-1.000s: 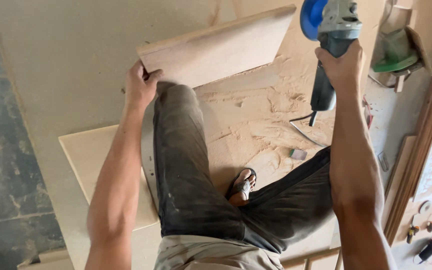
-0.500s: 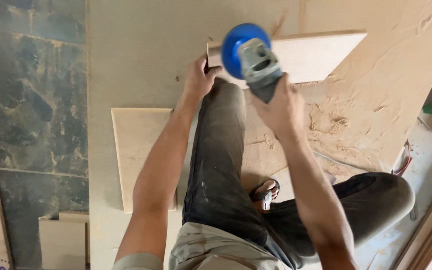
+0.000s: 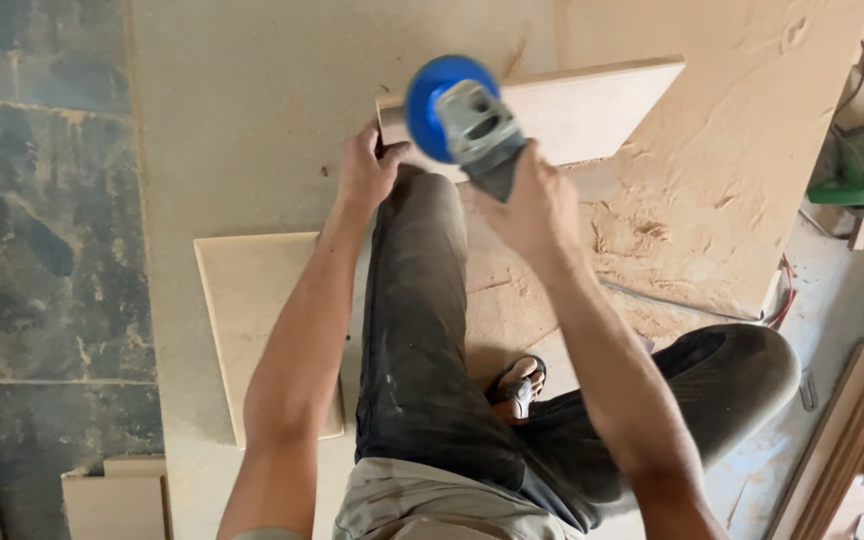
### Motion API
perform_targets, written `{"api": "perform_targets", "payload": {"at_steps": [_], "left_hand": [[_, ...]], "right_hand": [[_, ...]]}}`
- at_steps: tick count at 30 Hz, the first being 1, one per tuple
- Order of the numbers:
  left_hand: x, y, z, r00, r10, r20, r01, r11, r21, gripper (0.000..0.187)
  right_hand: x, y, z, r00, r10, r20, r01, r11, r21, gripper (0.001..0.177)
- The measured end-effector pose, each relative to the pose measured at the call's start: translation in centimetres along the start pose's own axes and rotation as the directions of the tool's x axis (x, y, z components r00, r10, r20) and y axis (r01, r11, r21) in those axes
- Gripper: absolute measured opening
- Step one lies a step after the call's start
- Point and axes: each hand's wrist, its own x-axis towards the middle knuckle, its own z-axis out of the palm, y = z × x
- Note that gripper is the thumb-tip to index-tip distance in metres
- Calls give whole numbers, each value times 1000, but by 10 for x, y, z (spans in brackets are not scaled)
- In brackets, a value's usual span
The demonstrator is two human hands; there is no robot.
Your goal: The person sands the edges and surfaces of wooden boards using a handheld power sander, turning the boards to reach different sides.
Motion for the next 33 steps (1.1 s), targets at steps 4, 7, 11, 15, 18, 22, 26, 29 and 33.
{"api": "perform_targets", "payload": {"at_steps": [4,7,11,15,18,22,26,29,33], "left_hand": [[4,22,-9,997,-58,55,59,998,-16,31],[5,34,-14,987,-132,92,130,991,32,34],[6,43,-16,970,-225,95,209,966,156,36],[9,40,-19,980,-166,113,150,980,134,34],[7,35,-17,987,-114,113,99,987,129,34],[3,29,-13,993,-76,91,67,993,100,33],[-1,20,-13,994,-94,59,84,985,151,33],[1,14,-7,987,-158,38,151,979,140,41],[0,19,-7,993,-113,42,112,993,33,35]], "right_hand": [[7,56,-21,989,49,-142,-47,999,18,66],[7,101,-39,966,0,-259,-5,1000,-16,59],[11,161,-59,947,-30,-320,47,998,48,58],[23,227,-72,895,-167,-414,258,950,174,62],[31,258,-95,876,-194,-442,267,957,110,59],[28,253,-124,910,260,-323,-148,931,334,50],[12,222,-119,908,134,-396,-68,982,176,53],[2,184,-89,913,0,-409,2,1000,5,59],[-5,110,-37,921,-143,-363,130,990,-59,72]]}}
